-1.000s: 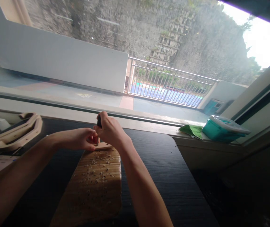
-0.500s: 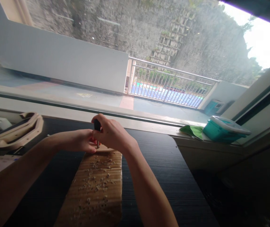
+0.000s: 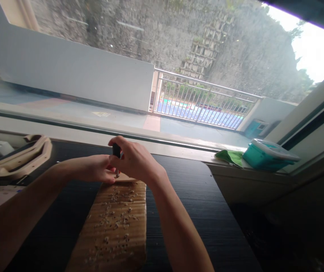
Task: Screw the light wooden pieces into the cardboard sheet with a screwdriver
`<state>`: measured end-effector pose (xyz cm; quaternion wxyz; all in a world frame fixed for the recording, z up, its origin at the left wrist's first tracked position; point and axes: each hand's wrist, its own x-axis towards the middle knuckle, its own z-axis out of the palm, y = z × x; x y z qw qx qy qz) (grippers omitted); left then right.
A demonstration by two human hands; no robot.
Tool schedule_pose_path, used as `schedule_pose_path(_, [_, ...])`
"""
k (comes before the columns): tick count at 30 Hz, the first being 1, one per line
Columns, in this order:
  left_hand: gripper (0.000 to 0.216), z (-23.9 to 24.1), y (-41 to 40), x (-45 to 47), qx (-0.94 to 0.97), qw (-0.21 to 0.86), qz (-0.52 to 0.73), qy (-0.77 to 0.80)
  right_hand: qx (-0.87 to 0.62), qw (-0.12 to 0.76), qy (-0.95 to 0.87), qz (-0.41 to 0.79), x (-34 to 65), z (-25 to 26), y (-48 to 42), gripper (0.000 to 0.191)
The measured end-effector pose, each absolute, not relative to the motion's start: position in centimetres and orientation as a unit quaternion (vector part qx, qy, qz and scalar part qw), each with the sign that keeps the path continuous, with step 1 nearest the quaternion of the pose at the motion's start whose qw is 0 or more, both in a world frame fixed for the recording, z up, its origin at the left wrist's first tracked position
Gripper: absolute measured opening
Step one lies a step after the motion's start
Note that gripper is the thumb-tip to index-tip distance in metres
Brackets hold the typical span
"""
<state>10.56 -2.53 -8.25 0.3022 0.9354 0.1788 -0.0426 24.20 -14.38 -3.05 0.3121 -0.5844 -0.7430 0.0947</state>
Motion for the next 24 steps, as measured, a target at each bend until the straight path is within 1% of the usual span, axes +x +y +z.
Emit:
schedule_pose_path(4, [0.014, -8.6, -2.3, 10.6, 0.934, 0.305, -0.043, 0.179, -0.576, 0.322, -0.745, 0.097, 24.0, -2.9, -14.5, 0.023])
schedule_pose_path(14, [0.014, -8.1, -2.6, 10.6, 0.937, 0.291, -0.057, 0.184, -0.598, 0.318, -0.731, 0.084, 24.4, -3.3, -14.1, 0.021])
schedule_pose_path(17, [0.015, -8.1, -2.6, 10.5, 0.936, 0.292, -0.056, 0.188, -0.594, 0.321, -0.734, 0.082, 24.4, -3.2, -14.1, 0.023])
schedule_pose_path(21, [0.013, -7.5, -3.0, 10.5, 0.937, 0.283, -0.062, 0.194, -0.590, 0.319, -0.736, 0.091, 24.3, -3.0, -14.4, 0.031])
schedule_pose_path(24, [0.011, -7.3, -3.1, 10.5, 0.938, 0.274, -0.071, 0.202, -0.584, 0.321, -0.740, 0.097, 24.2, -2.8, -14.6, 0.031])
